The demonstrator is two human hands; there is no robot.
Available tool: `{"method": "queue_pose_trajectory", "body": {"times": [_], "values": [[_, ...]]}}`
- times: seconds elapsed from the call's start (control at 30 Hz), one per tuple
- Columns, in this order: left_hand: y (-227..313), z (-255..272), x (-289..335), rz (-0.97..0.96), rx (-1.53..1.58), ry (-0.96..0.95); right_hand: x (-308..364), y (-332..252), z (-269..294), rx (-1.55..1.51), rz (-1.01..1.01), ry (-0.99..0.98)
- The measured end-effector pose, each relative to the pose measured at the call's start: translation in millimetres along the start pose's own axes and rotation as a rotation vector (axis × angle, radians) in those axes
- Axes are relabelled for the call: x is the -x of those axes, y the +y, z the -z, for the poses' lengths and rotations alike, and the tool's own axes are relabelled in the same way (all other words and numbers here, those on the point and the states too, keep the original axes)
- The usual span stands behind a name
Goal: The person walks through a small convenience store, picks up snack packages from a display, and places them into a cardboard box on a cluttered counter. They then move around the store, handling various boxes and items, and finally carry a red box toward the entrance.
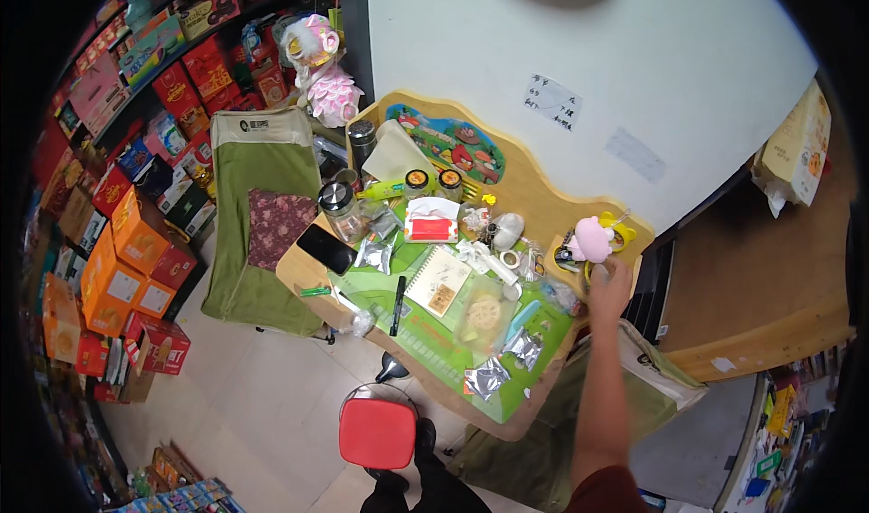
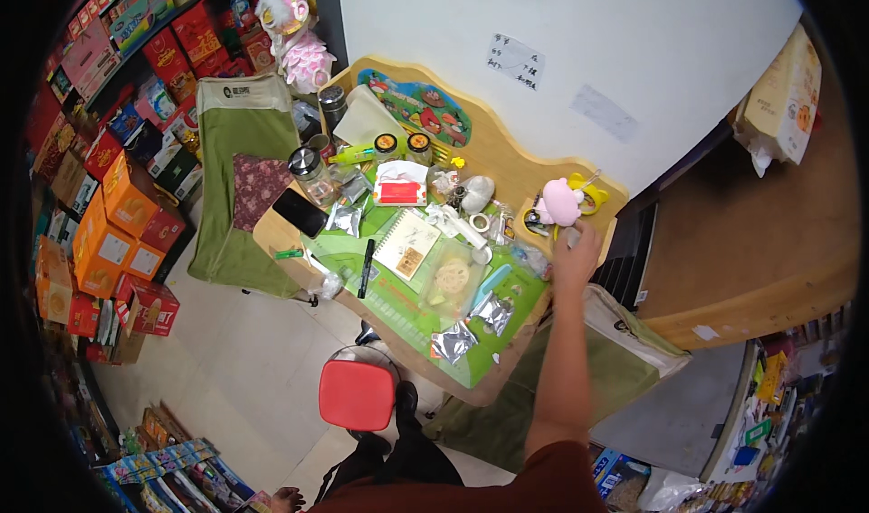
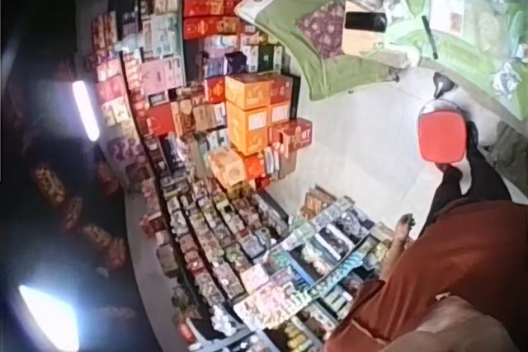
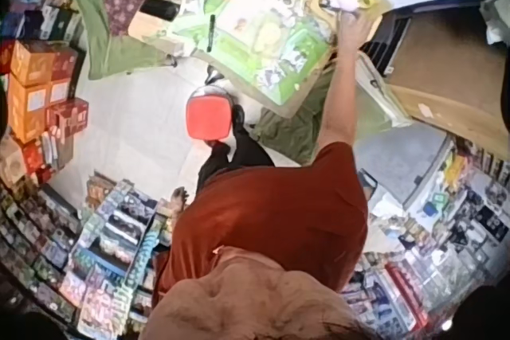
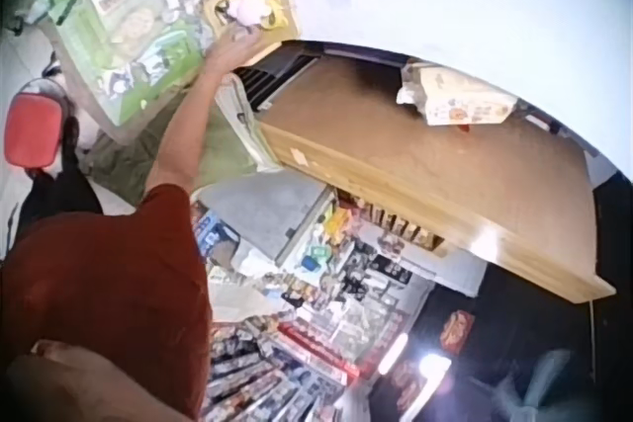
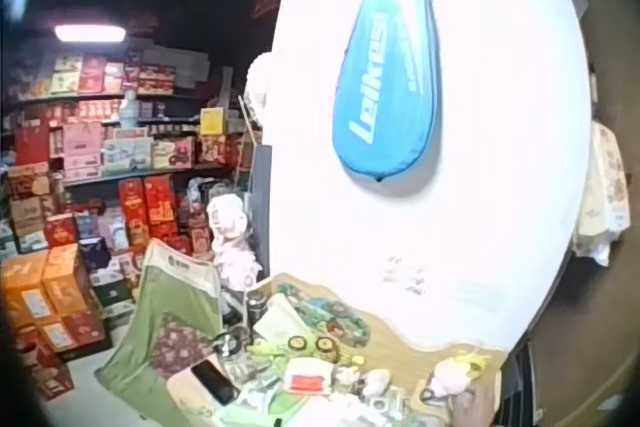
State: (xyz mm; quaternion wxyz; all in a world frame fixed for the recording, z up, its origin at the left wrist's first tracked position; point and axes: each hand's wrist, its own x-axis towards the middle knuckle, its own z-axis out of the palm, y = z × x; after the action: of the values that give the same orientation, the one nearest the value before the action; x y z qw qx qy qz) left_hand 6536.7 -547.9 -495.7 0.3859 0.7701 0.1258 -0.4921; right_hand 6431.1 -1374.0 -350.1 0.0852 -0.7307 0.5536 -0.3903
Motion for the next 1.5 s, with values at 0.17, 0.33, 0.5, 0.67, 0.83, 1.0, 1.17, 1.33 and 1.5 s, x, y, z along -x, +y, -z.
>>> {"method": "queue_pose_trajectory", "body": {"times": [0.17, 0.33, 0.5, 0.67, 0.83, 1.0, 1.17, 1.33, 1.5], "values": [[12.6, -3.8, -16.4, -0.131, -0.027, 0.076, 128.7, 1.1, -2.1, -0.010, 0.069, 0.056], [111.3, -17.5, -78.6, -0.362, -0.226, 0.221, 254.0, -33.4, -17.8, -0.109, 0.047, -0.404], [340.3, -106.2, -81.0, -0.721, -0.427, 0.122, 289.2, -15.6, -21.6, 0.001, 0.198, -0.543], [441.6, -181.6, -148.7, -1.146, -0.601, 0.215, 281.2, -17.6, -29.9, -0.112, 0.090, -0.547], [451.9, -217.9, -205.0, -1.167, -0.706, 0.348, 280.8, -27.6, -42.3, -0.284, -0.063, -0.442], [446.5, -216.4, -224.7, -1.194, -0.652, 0.401, 283.0, -23.9, -56.4, -0.700, -0.546, -0.486], [422.5, -218.6, -199.5, -1.002, -0.234, 0.135, 276.3, -7.3, -50.9, -0.659, -0.553, -0.431], [358.4, -196.5, -185.8, -0.972, -0.043, 0.158, 198.4, 16.0, -25.9, -0.484, -0.414, -0.171], [309.5, -180.7, -155.2, -0.446, 0.290, -0.104, 157.7, 61.6, -38.4, -0.204, -0.072, -0.151]]}}
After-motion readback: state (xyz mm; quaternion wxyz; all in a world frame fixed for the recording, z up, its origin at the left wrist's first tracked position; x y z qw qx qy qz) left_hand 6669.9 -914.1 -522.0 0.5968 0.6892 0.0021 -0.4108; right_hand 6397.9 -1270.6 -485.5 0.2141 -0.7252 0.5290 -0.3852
